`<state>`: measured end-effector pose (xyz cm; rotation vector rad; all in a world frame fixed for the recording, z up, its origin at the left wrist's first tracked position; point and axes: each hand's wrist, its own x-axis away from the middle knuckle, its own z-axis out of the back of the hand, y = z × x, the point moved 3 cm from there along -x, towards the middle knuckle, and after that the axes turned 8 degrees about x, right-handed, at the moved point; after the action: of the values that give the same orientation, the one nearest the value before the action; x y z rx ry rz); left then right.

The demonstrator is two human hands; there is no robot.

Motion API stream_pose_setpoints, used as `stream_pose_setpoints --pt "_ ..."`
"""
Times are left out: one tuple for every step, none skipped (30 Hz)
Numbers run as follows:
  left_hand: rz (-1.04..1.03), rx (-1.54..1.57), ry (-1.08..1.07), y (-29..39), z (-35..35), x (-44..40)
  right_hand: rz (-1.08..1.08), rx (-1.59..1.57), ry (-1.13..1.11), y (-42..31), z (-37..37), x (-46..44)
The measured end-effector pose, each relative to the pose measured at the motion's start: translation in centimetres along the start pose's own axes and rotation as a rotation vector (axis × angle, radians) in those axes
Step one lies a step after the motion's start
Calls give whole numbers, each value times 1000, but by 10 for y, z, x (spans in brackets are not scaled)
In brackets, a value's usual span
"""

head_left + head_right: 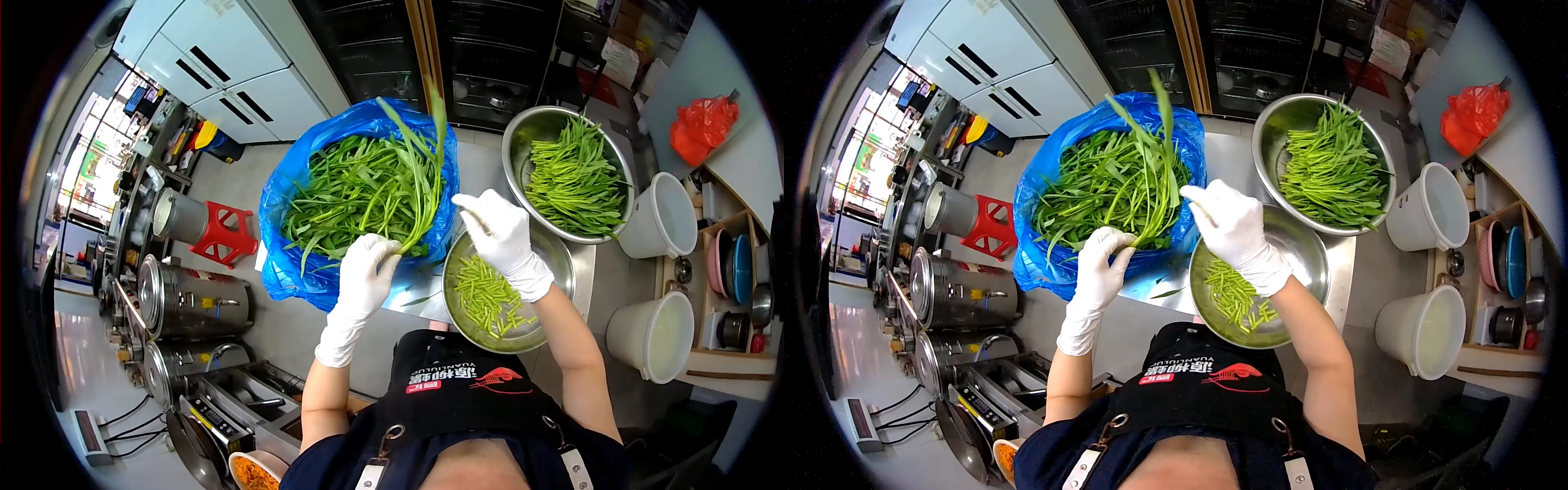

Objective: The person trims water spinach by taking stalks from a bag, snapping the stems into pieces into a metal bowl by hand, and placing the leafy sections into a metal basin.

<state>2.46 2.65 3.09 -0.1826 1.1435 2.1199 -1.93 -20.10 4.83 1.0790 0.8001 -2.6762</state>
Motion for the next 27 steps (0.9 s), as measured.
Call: stream_pose_setpoints --pt "-19 11 -2 0 -1 1 92 72 -23 -5 1 0" --pt "-16 31 -26 1 -1 1 179 134 -62 -8 2 -1" --pt "-13 50 -51 4 0 1 227 179 -92 -8 -1 1" --pt "-11 70 -75 6 1 0 276 223 -121 -7 -3 2" --pt "10 105 -98 8 2 0 295 236 -128 -5 -3 4" --pt "22 158 -109 9 3 0 316 246 -136 -4 -2 5" --pt "36 210 -118 8 5 0 339 255 -145 -4 -2 6" --pt "52 260 -126 8 6 0 332 243 -146 -4 -2 7" --pt "52 264 -122 10 8 0 325 230 -147 -5 -2 7" --pt "48 266 -90 8 7 0 318 217 -149 -5 -2 8" --pt "147 299 -79 6 6 2 259 134 -149 -4 -3 10" --pt "246 332 -66 4 5 3 200 51 -148 -1 -7 13" --pt "302 355 -43 0 2 5 141 -32 -148 2 -10 16" --pt "331 370 -41 1 -1 6 40 -82 -153 6 -13 19" --pt "359 386 -40 2 -4 7 -61 -132 -156 10 -15 23" --pt "387 402 -39 3 -8 8 -164 -181 -159 13 -18 27" --pt "303 312 -41 -1 -14 10 -285 -254 -180 17 -21 30" --pt "285 241 -47 0 -18 10 -370 -323 -160 25 -27 37" --pt "246 175 -24 1 -22 11 -454 -392 -140 36 -35 44" --pt "207 109 0 1 -26 12 -538 -461 -120 47 -39 51" --pt "274 157 16 -5 -28 15 -844 -580 -124 59 -35 51" --pt "340 205 32 -11 -30 19 -1024 -1006 -83 76 -28 54" --pt "405 251 48 -15 -31 21 -1017 -1010 -33 84 -24 56" --pt "520 338 55 -13 -32 20 -1009 -1016 13 81 -16 50" --pt "639 428 61 -6 -37 17 -861 -749 -71 65 -8 38" --pt "759 519 61 0 -44 18 -494 -504 21 37 0 25" --pt "798 659 62 3 -49 17 -358 -520 -48 24 -5 28"
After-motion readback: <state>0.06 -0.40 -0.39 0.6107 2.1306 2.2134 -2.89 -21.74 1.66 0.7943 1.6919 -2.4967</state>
